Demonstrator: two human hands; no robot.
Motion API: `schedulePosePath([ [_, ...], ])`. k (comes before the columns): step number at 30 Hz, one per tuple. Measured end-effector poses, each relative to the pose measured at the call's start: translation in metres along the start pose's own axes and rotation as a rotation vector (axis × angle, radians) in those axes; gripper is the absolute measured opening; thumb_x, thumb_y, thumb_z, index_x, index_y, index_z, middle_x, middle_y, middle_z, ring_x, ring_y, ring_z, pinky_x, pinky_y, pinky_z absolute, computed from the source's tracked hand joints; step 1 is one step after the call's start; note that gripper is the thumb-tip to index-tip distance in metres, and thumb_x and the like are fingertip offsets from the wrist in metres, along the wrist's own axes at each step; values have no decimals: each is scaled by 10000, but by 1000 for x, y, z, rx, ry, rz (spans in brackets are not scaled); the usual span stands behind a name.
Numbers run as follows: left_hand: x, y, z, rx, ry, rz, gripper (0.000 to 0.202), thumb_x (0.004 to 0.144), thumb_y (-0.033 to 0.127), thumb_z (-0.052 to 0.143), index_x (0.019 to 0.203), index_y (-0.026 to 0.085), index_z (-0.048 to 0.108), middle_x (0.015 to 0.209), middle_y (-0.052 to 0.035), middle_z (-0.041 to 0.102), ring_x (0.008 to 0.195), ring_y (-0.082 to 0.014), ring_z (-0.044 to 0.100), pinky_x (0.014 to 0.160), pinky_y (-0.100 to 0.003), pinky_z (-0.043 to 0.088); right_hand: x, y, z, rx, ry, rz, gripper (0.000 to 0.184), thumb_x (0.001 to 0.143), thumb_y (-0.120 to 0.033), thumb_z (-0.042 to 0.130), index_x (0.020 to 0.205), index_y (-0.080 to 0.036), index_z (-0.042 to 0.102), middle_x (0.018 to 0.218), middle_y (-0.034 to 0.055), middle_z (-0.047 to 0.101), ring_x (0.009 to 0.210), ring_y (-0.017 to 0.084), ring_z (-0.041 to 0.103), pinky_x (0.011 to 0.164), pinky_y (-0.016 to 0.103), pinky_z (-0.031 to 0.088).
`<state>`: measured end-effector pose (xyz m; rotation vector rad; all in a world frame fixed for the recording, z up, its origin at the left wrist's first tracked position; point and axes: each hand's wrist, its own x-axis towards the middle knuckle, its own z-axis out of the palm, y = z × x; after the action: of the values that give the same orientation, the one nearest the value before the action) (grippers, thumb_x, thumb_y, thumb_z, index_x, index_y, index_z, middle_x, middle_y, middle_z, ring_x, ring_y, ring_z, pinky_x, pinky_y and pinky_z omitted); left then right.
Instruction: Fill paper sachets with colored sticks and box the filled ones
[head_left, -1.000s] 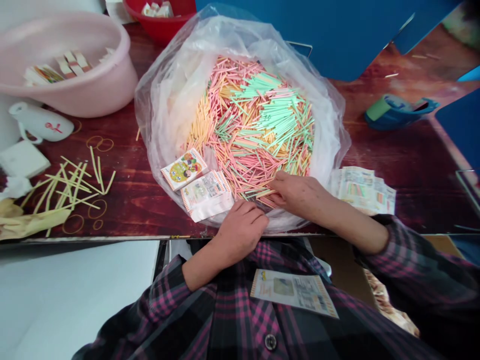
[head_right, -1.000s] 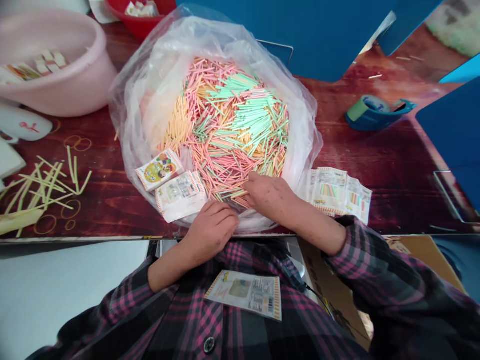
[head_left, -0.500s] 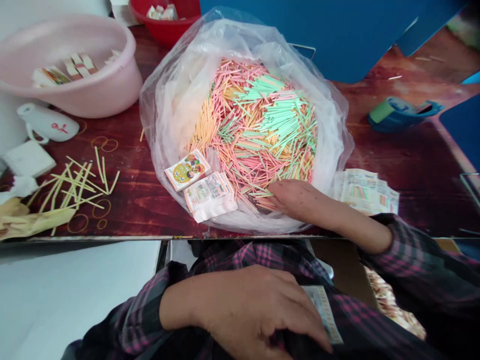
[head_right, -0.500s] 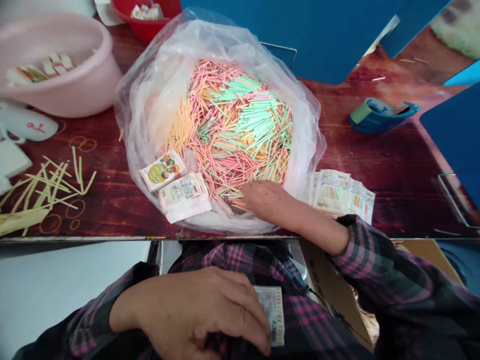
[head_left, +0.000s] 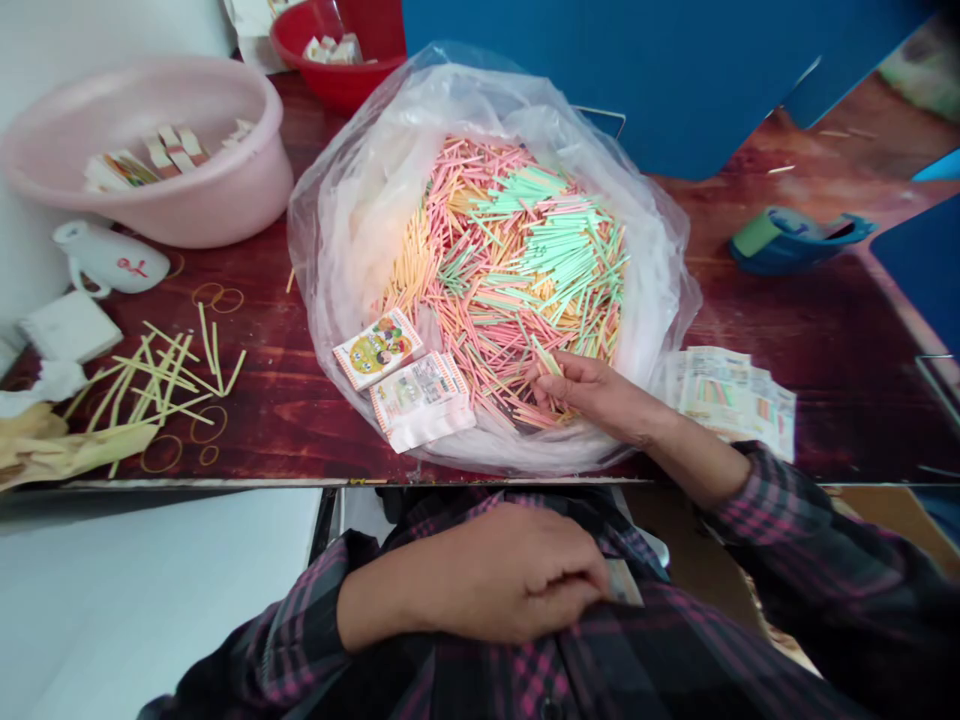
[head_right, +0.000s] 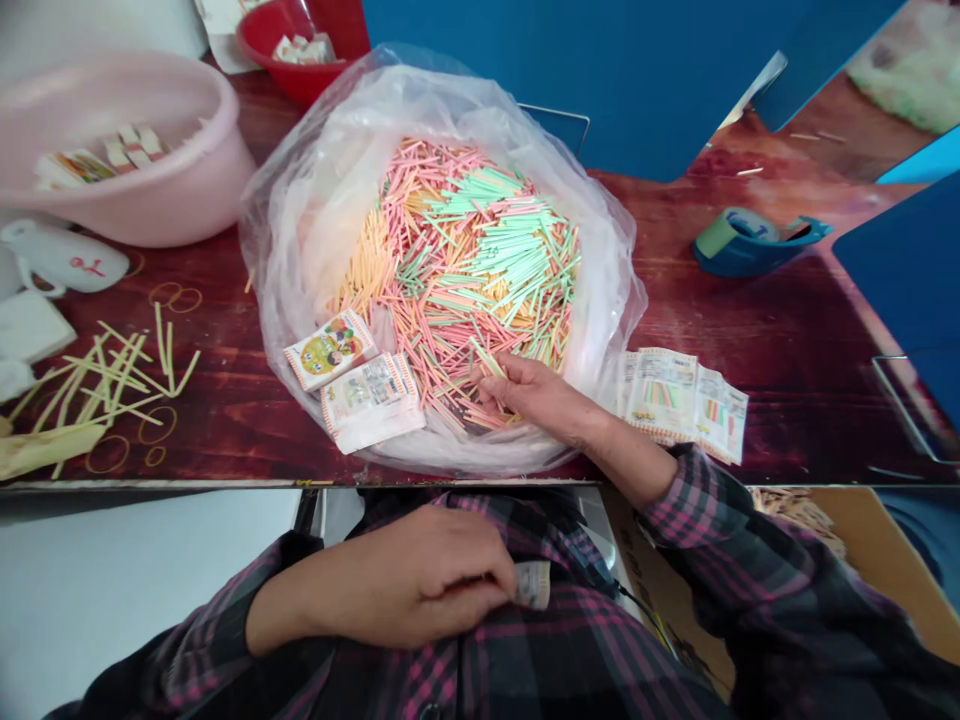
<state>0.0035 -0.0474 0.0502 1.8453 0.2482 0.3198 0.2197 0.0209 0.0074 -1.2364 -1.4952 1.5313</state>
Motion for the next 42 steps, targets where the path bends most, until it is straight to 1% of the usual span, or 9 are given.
schedulePosePath([
  [4,-2,-14,-16,-174,398,-229,159,977,257,533,909,184,656,885,-34,712,813,-145,638,780,-259,500,1,2,9,6,166,-149,373,931,-591,616,875,-223,649,808,7,657,758,161,592,766,315,492],
  [8,4,-42,-32,-393,894,-283,145,936,333,610,877,201,606,771,25,596,709,-121,536,701,-237,459,5,11,14,-267,142,-156,337,913,-547,638,840,-220,673,802,19,667,766,183,589,747,328,478],
  [11,8,-56,-40,-371,1030,-259,137,916,331,643,881,203,606,741,40,551,680,-110,482,672,-224,416,6,13,12,-227,194,-102,340,909,-551,639,863,-218,689,795,13,662,759,179,583,733,320,468],
  [17,12,-63,-46,-142,1023,-250,128,928,340,610,906,214,598,759,39,562,707,-119,502,699,-236,417,15,-4,17,367,248,-17,430,853,-609,695,742,-200,625,737,-4,592,663,127,533,605,264,452],
  [20,15,-65,-48,-101,1012,-271,140,935,354,588,922,215,599,821,22,605,775,-134,554,759,-252,450,21,-11,25,531,255,40,478,766,-590,795,669,-220,509,618,-63,461,505,83,389,447,243,326],
  [24,16,-66,-52,-33,1003,-311,142,948,342,561,926,211,610,812,17,620,776,-146,569,765,-263,462,19,-11,29,483,278,45,483,778,-619,792,732,-237,500,544,-110,328,452,63,206,417,245,154],
  [29,16,-64,-58,78,967,-315,142,942,321,565,904,206,640,854,3,680,807,-152,601,797,-273,468,15,-15,23,252,64,43,500,714,-649,822,852,-186,693,607,-64,497,536,74,377,494,249,249],
  [36,11,-63,-61,-146,741,-392,283,830,440,734,950,186,701,879,-20,706,819,-178,629,740,-279,489,15,-17,19,163,138,96,483,703,-627,833,804,-175,700,509,-92,419,467,56,280,470,261,176],
  [42,8,-58,-67,140,820,-416,371,881,496,647,677,197,565,657,27,524,688,-141,493,636,-250,367,13,-15,20,296,193,60,548,760,-692,767,681,-219,502,536,-95,360,453,50,222,439,263,128],
])
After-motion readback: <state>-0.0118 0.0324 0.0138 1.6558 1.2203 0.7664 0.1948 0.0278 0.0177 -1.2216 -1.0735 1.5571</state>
